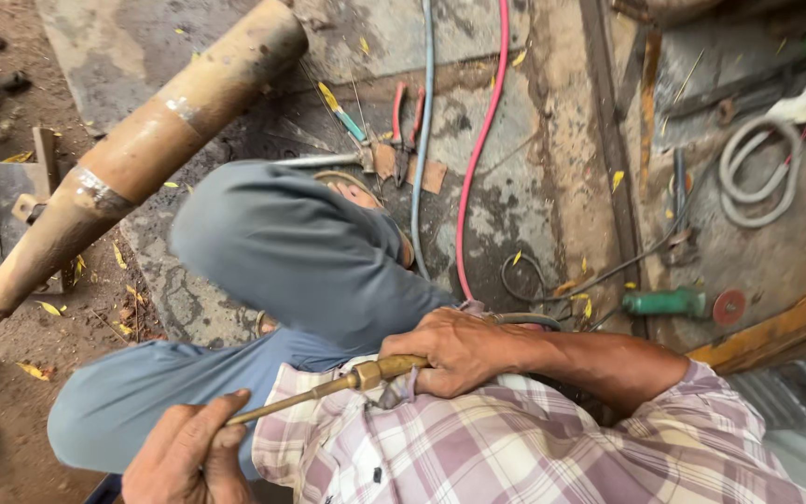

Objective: The person sits on the ground of a repair yard and brazes a rusted metal pipe using an oxy-fuel torch and a filler rod, running the flame along the pipe seam to lay weld beads, then repositions the pipe and continues heating and adding filler along the joint.

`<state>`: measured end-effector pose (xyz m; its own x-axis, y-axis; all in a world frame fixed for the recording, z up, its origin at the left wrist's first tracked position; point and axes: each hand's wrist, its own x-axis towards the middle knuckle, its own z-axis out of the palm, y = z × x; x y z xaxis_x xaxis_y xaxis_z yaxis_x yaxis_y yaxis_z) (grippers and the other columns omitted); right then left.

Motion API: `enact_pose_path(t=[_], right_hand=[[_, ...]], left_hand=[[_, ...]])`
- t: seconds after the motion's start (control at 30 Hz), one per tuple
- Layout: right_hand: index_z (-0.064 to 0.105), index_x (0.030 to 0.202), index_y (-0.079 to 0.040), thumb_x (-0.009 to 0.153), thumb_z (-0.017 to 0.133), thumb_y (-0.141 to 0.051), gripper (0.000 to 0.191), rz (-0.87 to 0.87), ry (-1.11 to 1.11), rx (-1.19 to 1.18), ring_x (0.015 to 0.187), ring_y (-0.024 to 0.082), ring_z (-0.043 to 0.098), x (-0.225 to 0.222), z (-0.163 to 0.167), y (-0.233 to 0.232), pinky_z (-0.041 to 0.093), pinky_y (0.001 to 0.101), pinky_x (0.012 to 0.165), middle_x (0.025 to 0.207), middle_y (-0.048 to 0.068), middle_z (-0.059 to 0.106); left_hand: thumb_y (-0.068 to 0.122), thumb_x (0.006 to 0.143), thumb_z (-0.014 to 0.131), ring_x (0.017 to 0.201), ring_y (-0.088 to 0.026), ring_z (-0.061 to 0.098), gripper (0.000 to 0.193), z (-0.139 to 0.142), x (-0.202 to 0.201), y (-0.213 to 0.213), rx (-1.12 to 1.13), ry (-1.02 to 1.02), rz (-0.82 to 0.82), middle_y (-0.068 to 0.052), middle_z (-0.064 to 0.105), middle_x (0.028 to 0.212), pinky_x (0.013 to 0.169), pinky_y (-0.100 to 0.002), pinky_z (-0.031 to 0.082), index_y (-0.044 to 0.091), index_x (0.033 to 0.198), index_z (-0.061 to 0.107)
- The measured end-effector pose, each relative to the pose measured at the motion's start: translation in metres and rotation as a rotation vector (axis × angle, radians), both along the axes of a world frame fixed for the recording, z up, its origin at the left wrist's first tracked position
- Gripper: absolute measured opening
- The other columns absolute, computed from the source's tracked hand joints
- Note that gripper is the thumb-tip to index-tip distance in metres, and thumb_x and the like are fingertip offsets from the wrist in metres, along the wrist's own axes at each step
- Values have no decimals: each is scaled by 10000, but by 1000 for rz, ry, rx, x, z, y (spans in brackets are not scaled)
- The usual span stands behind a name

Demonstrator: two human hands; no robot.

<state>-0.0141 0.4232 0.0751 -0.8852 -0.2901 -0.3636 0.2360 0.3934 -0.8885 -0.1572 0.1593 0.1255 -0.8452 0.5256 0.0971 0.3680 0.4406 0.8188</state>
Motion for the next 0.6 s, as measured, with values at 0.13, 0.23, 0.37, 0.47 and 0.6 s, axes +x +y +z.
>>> enact_pose_path(t=[0.13,0.23,0.37,0.47,0.6], right_hand=[[669,1069,-138,809,674,-172,262,-50,-13,-41,683,333,701,4,-6,-5,515,460,609,708,121,683],[682,1081,-158,777,660,-155,305,-49,-52,23,675,327,708,5,-2,-5,511,468,604,717,103,709],[693,1080,-164,778,687,-170,302,-97,-63,90,652,340,704,5,3,-3,496,479,576,714,108,722],[678,1086,-144,811,687,-176,277,-139,-35,72,625,323,703,5,-1,-1,497,457,564,679,115,692],[680,1035,-114,815,683,-173,228,-200,24,21,587,305,691,9,-11,0,507,424,552,639,111,660]], left_hand=[[11,971,628,481,-141,503,111,-2,9,-5,-133,-67,62,-73,509,637,500,-243,384,15,899,713],[32,980,641,522,-169,517,115,-3,12,-14,-325,-125,79,-92,519,629,496,-267,407,-5,883,690],[105,975,670,656,-187,623,123,-7,1,-17,-295,-170,4,-110,655,769,653,-289,488,-10,947,707],[257,1062,637,858,-219,692,274,-12,-19,-18,60,-399,-3,-116,715,978,844,-313,557,-9,1111,681],[429,1194,403,933,-289,720,555,-27,-43,-20,748,-779,189,-203,727,1081,909,-402,590,-46,1227,687]])
